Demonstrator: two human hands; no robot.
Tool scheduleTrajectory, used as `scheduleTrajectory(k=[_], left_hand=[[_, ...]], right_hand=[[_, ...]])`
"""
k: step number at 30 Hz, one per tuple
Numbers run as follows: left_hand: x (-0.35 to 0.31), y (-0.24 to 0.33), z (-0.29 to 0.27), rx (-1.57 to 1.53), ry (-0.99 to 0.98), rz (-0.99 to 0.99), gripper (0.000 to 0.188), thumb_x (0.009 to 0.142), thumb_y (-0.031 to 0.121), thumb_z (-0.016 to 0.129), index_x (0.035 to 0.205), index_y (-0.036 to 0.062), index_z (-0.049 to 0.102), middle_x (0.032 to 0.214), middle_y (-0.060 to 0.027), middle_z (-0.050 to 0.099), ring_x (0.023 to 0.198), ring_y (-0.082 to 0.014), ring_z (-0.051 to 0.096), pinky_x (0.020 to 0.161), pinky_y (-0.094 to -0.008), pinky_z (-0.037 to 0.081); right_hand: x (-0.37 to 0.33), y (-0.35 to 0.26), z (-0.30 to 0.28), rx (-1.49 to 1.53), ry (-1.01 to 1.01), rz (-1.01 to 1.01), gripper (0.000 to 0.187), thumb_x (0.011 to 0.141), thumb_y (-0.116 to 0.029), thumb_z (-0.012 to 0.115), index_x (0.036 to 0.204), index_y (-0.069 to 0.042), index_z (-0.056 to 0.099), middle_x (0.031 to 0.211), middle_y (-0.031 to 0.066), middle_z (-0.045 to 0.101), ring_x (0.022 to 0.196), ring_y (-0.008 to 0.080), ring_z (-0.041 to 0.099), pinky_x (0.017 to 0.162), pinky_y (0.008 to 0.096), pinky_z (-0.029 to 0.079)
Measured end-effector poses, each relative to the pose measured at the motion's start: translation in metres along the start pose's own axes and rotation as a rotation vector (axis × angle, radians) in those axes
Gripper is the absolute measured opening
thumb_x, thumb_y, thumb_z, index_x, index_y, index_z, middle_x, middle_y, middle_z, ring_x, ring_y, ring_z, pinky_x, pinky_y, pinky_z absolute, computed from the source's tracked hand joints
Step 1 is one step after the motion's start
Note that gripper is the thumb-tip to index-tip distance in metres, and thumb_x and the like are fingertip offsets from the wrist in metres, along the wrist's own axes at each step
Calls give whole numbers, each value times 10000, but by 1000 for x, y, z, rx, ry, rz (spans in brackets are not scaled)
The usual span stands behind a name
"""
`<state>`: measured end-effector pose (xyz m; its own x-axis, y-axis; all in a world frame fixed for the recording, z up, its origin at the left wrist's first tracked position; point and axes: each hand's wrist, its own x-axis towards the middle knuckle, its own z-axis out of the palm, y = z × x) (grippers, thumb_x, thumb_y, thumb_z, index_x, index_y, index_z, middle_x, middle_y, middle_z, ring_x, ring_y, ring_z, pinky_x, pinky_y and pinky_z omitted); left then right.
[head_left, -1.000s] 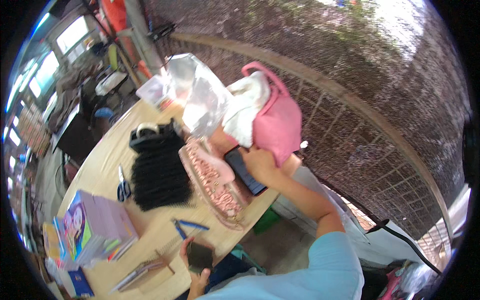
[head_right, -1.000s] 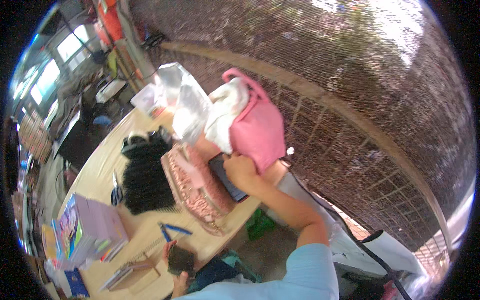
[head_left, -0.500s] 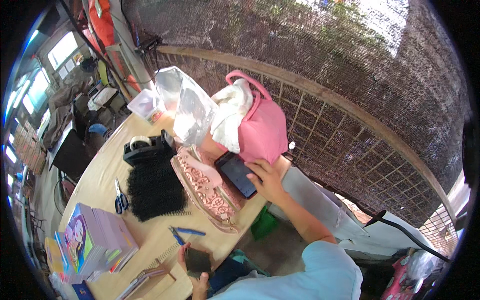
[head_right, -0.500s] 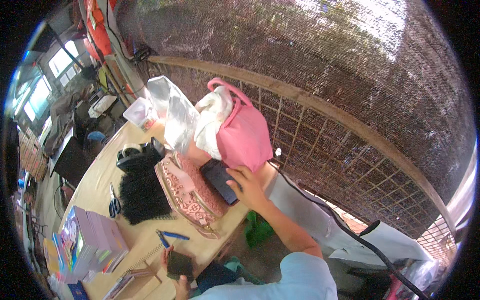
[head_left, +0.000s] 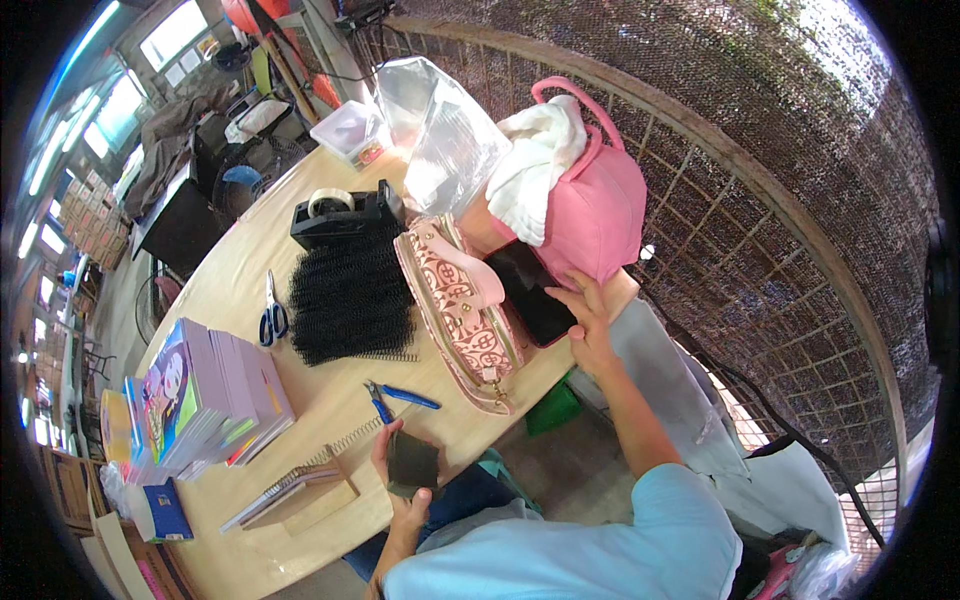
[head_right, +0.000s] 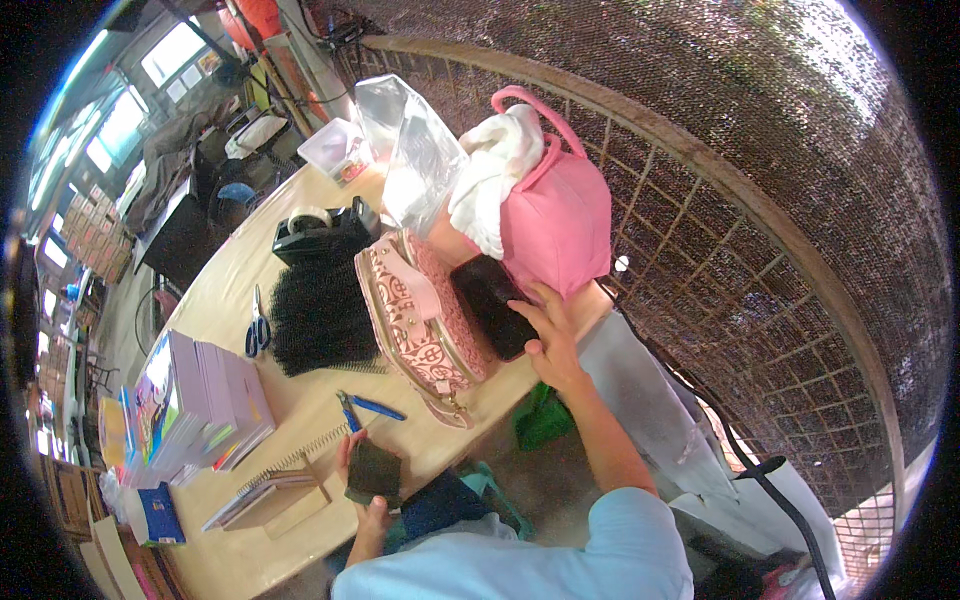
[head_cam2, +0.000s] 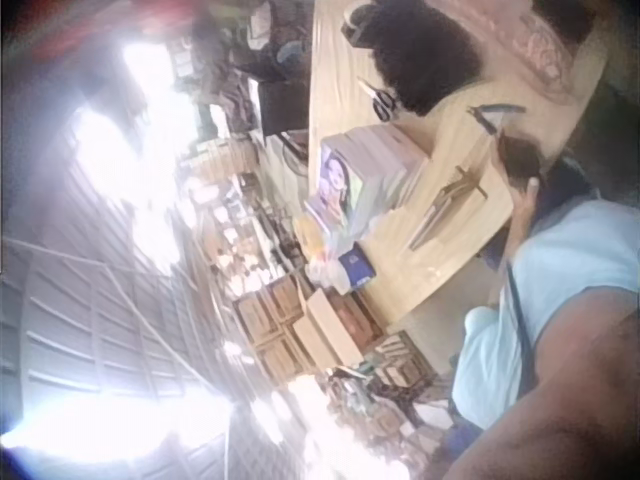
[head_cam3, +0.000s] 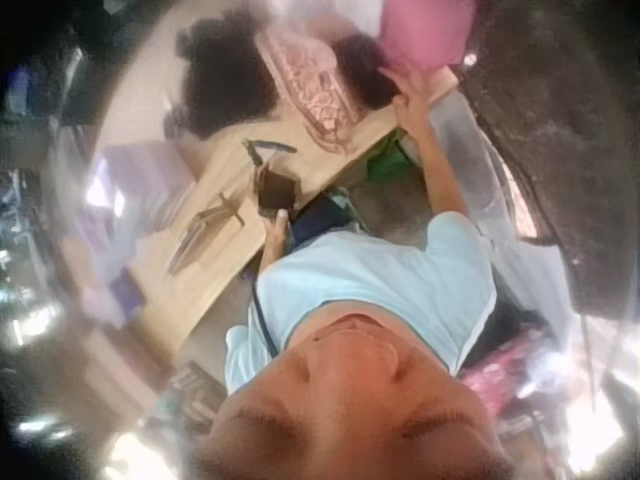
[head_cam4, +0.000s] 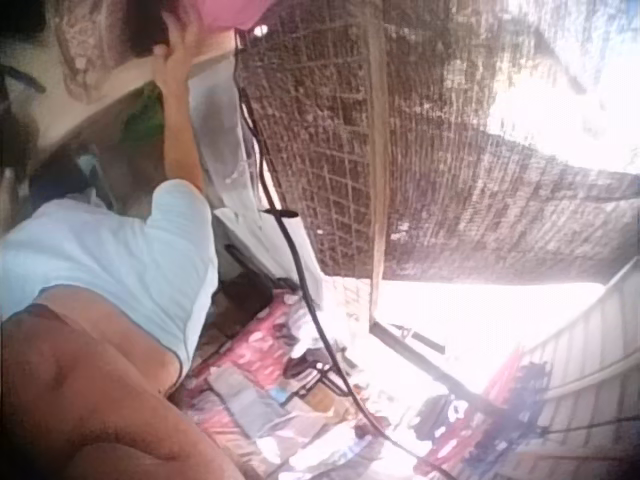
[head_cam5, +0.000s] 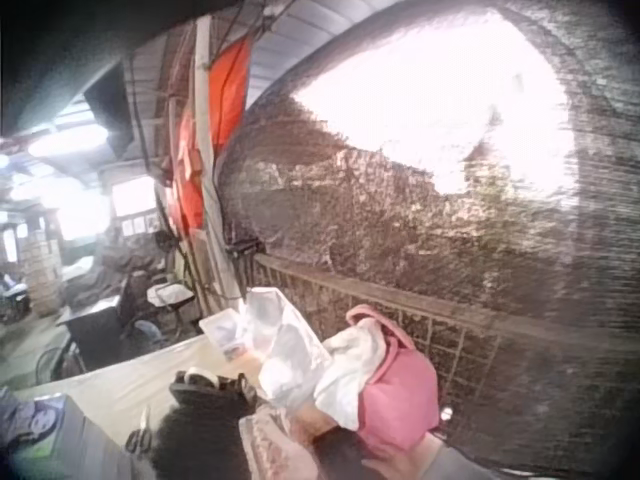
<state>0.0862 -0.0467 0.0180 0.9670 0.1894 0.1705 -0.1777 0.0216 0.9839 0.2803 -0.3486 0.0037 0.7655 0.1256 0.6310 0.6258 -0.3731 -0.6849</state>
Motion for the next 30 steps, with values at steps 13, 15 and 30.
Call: scheduleTrajectory(k=[13, 15, 30], left_hand=[[-1, -3, -3, -89, -15, 0, 1125, 696, 598, 754, 1477, 55, 151, 1451, -183, 281, 1135, -263, 506, 951, -404, 438], [-2, -5, -4, -93, -7, 2, 1133, 694, 602, 755, 1476, 47, 149, 1451, -187, 280, 1136, -263, 506, 954, -402, 434], [1, -2, -7, -126, -12, -28, 1146, 676, 625, 761, 1462, 42, 165, 1438, -188, 294, 1141, -263, 507, 964, -402, 432]], right_hand=[[-24, -4, 3, 172, 69, 14, 789, 914, -660, 372, 1009, 49, 705, 1343, 244, 404, 1289, 407, 420, 1091, 520, 318], [-25, -4, 3, 167, 67, 22, 792, 909, -665, 375, 1005, 47, 707, 1340, 240, 404, 1287, 402, 422, 1092, 516, 318], [-18, -13, 4, 91, 32, 68, 822, 900, -698, 354, 980, 35, 717, 1347, 218, 397, 1311, 377, 391, 1103, 504, 307]])
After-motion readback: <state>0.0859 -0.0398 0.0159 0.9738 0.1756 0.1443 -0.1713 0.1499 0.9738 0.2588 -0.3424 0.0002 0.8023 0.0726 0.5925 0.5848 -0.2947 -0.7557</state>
